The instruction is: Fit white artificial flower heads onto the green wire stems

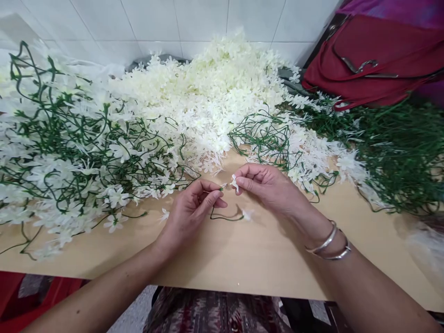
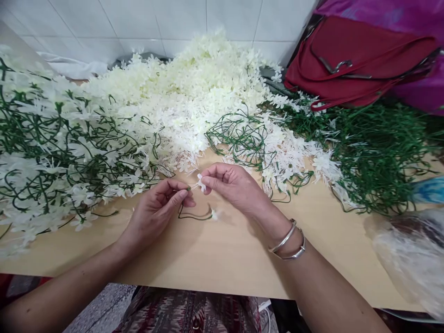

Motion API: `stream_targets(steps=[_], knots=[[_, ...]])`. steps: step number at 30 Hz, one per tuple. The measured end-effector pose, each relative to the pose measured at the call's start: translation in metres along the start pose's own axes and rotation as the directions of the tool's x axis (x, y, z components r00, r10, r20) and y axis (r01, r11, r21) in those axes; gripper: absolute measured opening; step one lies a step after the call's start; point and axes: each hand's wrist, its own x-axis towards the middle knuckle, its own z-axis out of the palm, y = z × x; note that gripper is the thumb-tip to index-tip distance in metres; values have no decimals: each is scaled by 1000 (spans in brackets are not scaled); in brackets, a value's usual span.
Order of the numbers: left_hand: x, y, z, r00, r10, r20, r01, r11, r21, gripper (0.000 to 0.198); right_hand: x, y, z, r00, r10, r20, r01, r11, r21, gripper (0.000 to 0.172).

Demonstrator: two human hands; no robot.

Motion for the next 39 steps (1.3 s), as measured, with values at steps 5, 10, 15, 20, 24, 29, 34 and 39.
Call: stream_targets(steps=[5, 10, 15, 20, 24, 29, 34, 39], knots=[[-1, 3, 2, 1000, -8, -22, 9, 998, 65, 21, 0, -3, 6, 1000, 8, 19, -7, 998, -61, 30], [0, 4, 1, 1000, -6, -8, 7, 997, 74, 23, -1, -2, 10, 999, -9, 34, 12, 997, -78, 28], [-1, 4, 2, 1000, -6, 4, 5, 993, 121, 22, -4, 1, 12, 1000, -30, 3, 30, 987, -157, 23], [-3, 1, 2, 1000, 20, -8, -18, 980, 200, 23, -7, 0, 18, 996, -81, -41, 73, 983, -170, 17], [-4, 0, 2, 999, 35, -8, -33, 979, 203, 23, -8, 3, 24, 996, -83, -33, 78, 987, -139, 18], [-4, -1, 4, 999, 40, -16, -37, 987, 159, 22, -5, 13, 28, 998, -70, -5, 69, 995, -68, 22], [-3, -1, 6, 998, 53, -37, -48, 990, 134, 21, -2, 14, 28, 999, -54, -5, 54, 998, -19, 27], [-4, 2, 4, 997, 75, -31, -71, 989, 132, 17, 0, 8, 17, 998, -47, 44, 45, 997, 55, 29]])
